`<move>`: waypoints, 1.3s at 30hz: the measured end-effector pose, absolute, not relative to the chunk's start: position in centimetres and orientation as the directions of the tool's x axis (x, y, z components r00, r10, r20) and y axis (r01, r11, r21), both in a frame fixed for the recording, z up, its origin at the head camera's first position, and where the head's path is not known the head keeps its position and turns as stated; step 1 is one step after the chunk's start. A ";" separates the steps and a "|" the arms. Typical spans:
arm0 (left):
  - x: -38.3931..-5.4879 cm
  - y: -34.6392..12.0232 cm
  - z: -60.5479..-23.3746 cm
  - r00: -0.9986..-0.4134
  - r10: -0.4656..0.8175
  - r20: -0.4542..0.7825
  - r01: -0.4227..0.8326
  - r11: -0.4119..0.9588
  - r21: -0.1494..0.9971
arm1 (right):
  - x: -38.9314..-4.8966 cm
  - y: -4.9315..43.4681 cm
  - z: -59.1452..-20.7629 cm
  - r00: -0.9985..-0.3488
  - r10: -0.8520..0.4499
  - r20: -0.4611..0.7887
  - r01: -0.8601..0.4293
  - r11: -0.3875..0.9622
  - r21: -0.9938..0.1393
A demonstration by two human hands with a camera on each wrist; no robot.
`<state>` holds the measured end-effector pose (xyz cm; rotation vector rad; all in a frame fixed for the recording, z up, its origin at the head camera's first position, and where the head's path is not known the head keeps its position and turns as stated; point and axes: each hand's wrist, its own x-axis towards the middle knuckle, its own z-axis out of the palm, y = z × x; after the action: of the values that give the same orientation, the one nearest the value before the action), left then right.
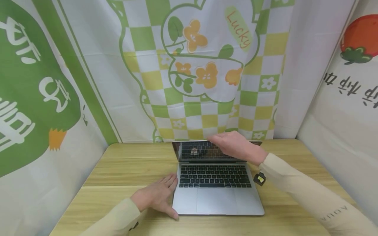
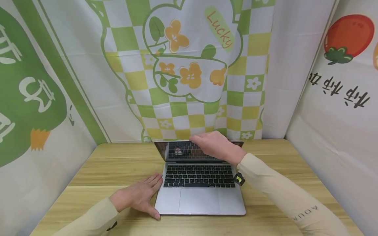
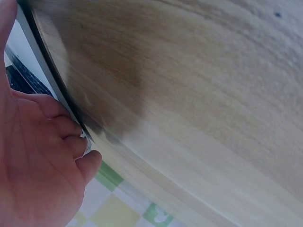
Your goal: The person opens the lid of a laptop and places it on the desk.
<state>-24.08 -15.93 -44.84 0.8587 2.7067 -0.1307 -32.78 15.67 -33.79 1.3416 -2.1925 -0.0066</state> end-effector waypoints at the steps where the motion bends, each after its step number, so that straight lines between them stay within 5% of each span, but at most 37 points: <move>1: -24.1 -15.9 -44.8 -0.775 0.553 -0.306 0.581 0.814 0.001 | -33.0 15.7 -33.8 -0.347 -0.815 0.465 -0.816 0.507 0.279; 17: -24.1 -15.8 -45.1 -0.771 0.569 -0.285 0.601 0.799 -0.031 | -35.0 16.2 -33.3 -0.486 -0.710 0.510 -0.752 0.637 0.171; 28: -24.1 -15.8 -45.0 -0.774 0.564 -0.288 0.595 0.803 -0.027 | -35.5 16.6 -32.4 -0.656 -0.623 0.426 -0.676 0.736 0.035; 39: -24.0 -16.1 -44.7 -0.771 0.568 -0.287 0.598 0.801 -0.022 | -36.3 16.7 -31.7 -0.681 -0.612 0.402 -0.674 0.739 -0.015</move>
<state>-24.01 -16.13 -44.74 0.8998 2.7229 -0.1628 -36.25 16.67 -31.66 0.9900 -2.5675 0.2274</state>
